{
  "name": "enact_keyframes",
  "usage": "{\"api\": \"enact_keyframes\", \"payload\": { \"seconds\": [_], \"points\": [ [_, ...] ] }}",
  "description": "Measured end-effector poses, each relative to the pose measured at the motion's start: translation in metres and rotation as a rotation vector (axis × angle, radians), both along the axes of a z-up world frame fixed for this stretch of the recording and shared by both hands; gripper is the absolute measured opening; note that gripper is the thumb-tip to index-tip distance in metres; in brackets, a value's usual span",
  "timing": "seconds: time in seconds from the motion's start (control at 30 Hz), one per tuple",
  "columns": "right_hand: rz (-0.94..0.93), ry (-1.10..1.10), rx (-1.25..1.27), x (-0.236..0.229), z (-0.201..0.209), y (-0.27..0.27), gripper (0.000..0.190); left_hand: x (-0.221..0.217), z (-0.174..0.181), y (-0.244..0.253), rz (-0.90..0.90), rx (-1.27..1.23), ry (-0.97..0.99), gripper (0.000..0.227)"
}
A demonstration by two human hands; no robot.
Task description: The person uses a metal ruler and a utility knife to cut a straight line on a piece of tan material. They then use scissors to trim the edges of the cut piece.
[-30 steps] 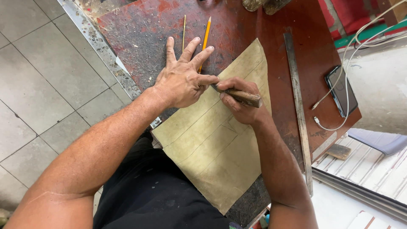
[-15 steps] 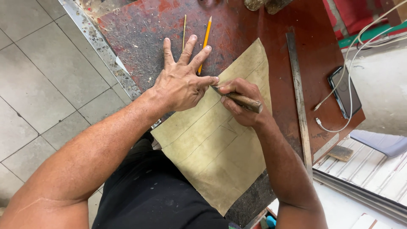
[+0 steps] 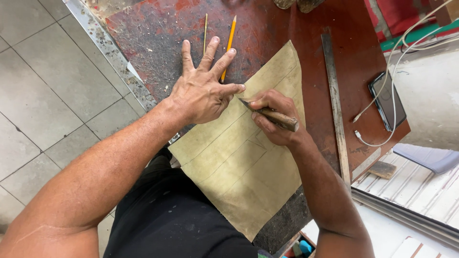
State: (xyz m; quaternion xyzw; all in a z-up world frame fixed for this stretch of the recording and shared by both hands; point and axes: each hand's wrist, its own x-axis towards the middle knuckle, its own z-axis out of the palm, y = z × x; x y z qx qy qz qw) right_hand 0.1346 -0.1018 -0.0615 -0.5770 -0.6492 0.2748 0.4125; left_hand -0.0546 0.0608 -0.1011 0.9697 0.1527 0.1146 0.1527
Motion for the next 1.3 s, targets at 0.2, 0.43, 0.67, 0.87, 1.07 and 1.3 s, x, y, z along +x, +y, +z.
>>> {"api": "enact_keyframes", "payload": {
  "seconds": [0.2,0.43,0.67,0.87,1.07,1.3],
  "points": [
    [-0.017,-0.021,-0.018,0.003,-0.002,-0.009,0.017,0.0,0.004,0.0,0.003,-0.017,0.047,0.04],
    [0.0,-0.004,-0.016,0.002,0.005,-0.014,0.016,0.0,0.001,0.001,-0.004,-0.014,0.007,0.039],
    [0.0,0.015,-0.007,0.002,0.003,-0.019,0.015,0.001,0.006,0.002,-0.008,-0.034,0.074,0.04],
    [0.004,-0.016,-0.029,0.005,0.004,-0.021,0.021,0.001,0.005,0.002,-0.01,-0.037,0.06,0.04],
    [0.001,-0.077,-0.045,0.007,0.004,-0.023,0.023,0.0,0.005,0.001,-0.012,-0.04,0.071,0.041],
    [0.014,-0.086,-0.145,0.009,0.011,-0.02,0.023,0.0,0.008,0.002,-0.007,-0.051,0.084,0.041]
  ]
}}
